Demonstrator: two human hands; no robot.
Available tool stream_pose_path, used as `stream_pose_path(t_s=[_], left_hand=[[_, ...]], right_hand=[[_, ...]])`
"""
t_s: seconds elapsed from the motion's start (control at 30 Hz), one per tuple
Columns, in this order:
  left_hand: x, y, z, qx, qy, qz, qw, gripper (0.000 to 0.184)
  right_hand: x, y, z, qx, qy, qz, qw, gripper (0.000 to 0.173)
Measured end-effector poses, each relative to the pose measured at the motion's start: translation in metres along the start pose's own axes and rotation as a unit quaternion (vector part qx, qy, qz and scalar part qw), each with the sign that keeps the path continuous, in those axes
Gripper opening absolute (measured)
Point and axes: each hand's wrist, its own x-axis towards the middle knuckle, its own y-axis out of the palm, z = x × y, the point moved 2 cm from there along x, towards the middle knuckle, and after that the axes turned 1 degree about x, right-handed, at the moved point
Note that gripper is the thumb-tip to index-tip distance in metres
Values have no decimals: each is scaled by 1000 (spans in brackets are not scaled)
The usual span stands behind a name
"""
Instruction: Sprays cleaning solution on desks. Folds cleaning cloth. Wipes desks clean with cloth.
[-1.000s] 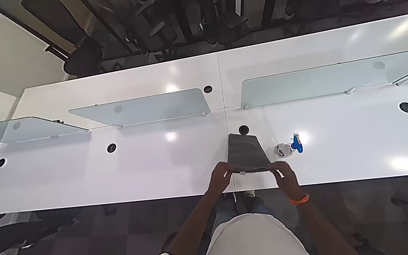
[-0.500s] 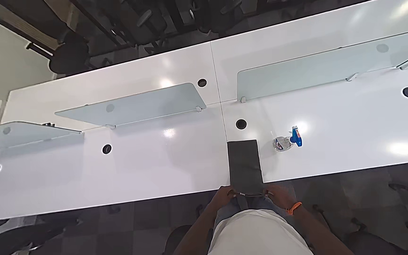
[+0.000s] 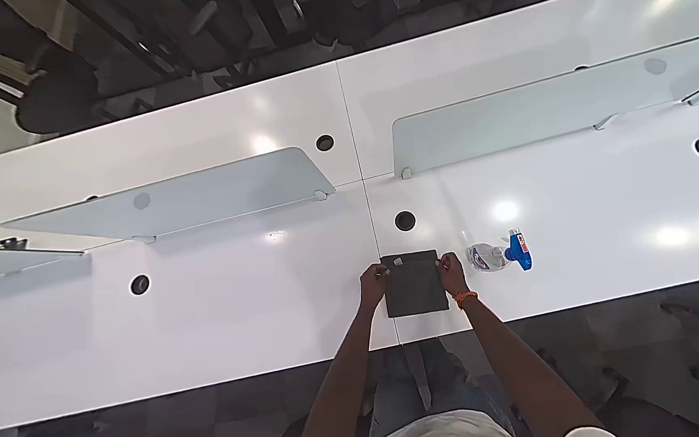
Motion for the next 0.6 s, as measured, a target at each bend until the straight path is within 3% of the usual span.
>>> stream_pose_path(t_s=[0.13, 0.43, 0.6], left_hand=[[20, 9, 13, 5, -22, -27, 999, 27], [41, 8, 6, -34, -25, -39, 998, 21], [50, 13, 0, 52, -54, -51, 996, 26]], right_hand=[[19, 10, -7, -38, 39, -25, 998, 29], [29, 9, 0, -41, 21, -77, 996, 29], [36, 11, -3, -62, 30, -92, 993, 27]])
